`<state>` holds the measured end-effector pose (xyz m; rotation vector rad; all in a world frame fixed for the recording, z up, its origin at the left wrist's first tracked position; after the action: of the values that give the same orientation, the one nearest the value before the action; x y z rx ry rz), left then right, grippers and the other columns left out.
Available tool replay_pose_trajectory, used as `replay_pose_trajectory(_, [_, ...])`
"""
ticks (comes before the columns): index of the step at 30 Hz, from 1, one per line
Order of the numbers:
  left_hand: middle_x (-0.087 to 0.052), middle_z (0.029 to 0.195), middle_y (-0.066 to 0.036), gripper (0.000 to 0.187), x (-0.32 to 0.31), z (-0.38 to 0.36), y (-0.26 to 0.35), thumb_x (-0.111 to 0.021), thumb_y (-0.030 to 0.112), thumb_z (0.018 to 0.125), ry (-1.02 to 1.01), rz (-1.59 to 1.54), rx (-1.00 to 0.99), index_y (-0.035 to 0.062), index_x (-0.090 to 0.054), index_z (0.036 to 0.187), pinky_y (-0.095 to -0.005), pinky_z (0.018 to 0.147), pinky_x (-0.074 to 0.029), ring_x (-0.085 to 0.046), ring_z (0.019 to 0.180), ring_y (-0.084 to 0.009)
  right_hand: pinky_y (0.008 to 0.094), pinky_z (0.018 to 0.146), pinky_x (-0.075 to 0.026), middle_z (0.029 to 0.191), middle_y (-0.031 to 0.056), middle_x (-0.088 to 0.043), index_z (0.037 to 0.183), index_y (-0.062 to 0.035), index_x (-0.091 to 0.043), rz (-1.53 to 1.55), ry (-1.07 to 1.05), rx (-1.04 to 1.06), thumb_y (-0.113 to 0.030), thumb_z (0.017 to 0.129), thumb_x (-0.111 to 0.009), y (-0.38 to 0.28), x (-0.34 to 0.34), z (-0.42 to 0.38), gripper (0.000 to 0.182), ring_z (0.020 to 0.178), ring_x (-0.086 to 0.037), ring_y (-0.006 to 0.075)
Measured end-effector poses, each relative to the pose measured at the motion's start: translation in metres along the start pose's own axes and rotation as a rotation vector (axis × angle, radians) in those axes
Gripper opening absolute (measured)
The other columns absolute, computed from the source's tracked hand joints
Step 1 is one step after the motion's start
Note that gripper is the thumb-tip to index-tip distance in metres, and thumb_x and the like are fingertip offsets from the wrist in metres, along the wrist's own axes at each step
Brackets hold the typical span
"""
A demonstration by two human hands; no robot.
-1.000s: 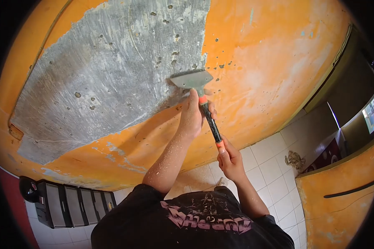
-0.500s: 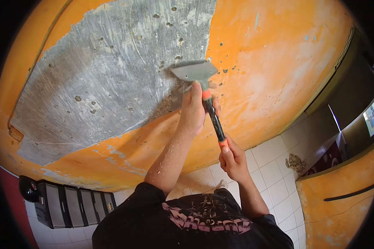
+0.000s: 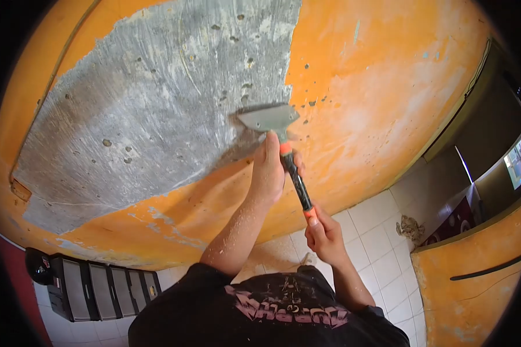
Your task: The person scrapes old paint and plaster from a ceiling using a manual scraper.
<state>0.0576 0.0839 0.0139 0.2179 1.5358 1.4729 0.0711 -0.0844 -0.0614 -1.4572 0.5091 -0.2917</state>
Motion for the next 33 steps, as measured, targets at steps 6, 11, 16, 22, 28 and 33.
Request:
replay_pose_trajectory(6, [-0.054, 0.065, -0.007, 0.06, -0.02, 0.019, 0.038, -0.032, 0.061, 0.103, -0.055, 0.001, -0.09, 0.0052, -0.053, 0.112, -0.0354, 0.056, -0.048, -0.056, 0.055, -0.022, 0.0172, 0.046, -0.027, 0.066, -0.0094, -0.037, 0.143, -0.0055, -0.046, 0.069, -0.081, 0.04, -0.021, 0.107, -0.045, -0.034, -0.006, 0.017, 0.039, 0.051, -0.035, -0.0009])
replay_pose_trajectory(11, [-0.054, 0.064, -0.007, 0.06, -0.006, 0.007, 0.019, -0.033, 0.061, 0.103, -0.018, 0.044, -0.033, 0.0047, -0.053, 0.112, -0.0349, 0.056, -0.048, -0.055, 0.054, -0.022, 0.0181, 0.047, -0.03, 0.067, -0.0086, -0.039, 0.138, -0.0039, -0.049, 0.032, -0.011, 0.038, -0.021, 0.107, -0.045, -0.011, -0.006, 0.007, 0.037, 0.052, -0.037, 0.0002])
replay_pose_trajectory(16, [-0.054, 0.064, -0.008, 0.06, -0.03, 0.021, 0.047, -0.032, 0.06, 0.103, -0.03, 0.055, -0.106, 0.0035, -0.053, 0.112, -0.0353, 0.055, -0.048, -0.055, 0.053, -0.0218, 0.0177, 0.047, -0.029, 0.07, -0.0092, -0.039, 0.133, -0.0038, -0.052, 0.095, -0.032, 0.06, -0.02, 0.106, -0.046, -0.044, -0.004, 0.014, 0.032, 0.052, -0.036, 0.0004])
replay_pose_trajectory(22, [-0.055, 0.065, -0.008, 0.058, -0.008, 0.008, 0.012, -0.032, 0.057, 0.104, -0.017, 0.001, -0.031, 0.0037, -0.053, 0.112, -0.0362, 0.055, -0.048, -0.055, 0.053, -0.0226, 0.0178, 0.046, -0.029, 0.069, -0.0093, -0.038, 0.139, -0.0052, -0.05, 0.015, 0.028, 0.033, -0.018, 0.106, -0.045, -0.007, 0.001, 0.005, 0.035, 0.052, -0.036, -0.0008])
replay_pose_trajectory(28, [-0.054, 0.065, -0.007, 0.058, -0.029, 0.024, 0.039, -0.032, 0.058, 0.104, -0.048, 0.015, -0.102, 0.004, -0.053, 0.112, -0.0351, 0.055, -0.048, -0.056, 0.055, -0.021, 0.0169, 0.047, -0.028, 0.07, -0.0092, -0.037, 0.14, -0.0041, -0.048, 0.052, 0.003, 0.074, -0.017, 0.107, -0.045, -0.04, -0.001, 0.015, 0.036, 0.053, -0.036, -0.001])
replay_pose_trajectory(33, [-0.054, 0.064, -0.007, 0.06, -0.006, 0.004, 0.009, -0.033, 0.06, 0.103, -0.021, 0.05, -0.041, 0.0035, -0.052, 0.113, -0.0346, 0.055, -0.048, -0.055, 0.054, -0.0207, 0.0174, 0.046, -0.028, 0.068, -0.0088, -0.038, 0.142, -0.0048, -0.047, 0.073, -0.035, -0.034, -0.022, 0.106, -0.046, -0.002, -0.002, 0.0, 0.04, 0.052, -0.035, -0.0001])
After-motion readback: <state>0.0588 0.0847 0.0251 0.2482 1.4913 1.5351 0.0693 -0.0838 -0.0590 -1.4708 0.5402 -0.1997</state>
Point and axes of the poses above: each hand's wrist, its own z-axis towards the middle knuckle, its own x-axis out of the back of the hand, y = z × x, the point moved 10 cm from there along z, towards the middle knuckle
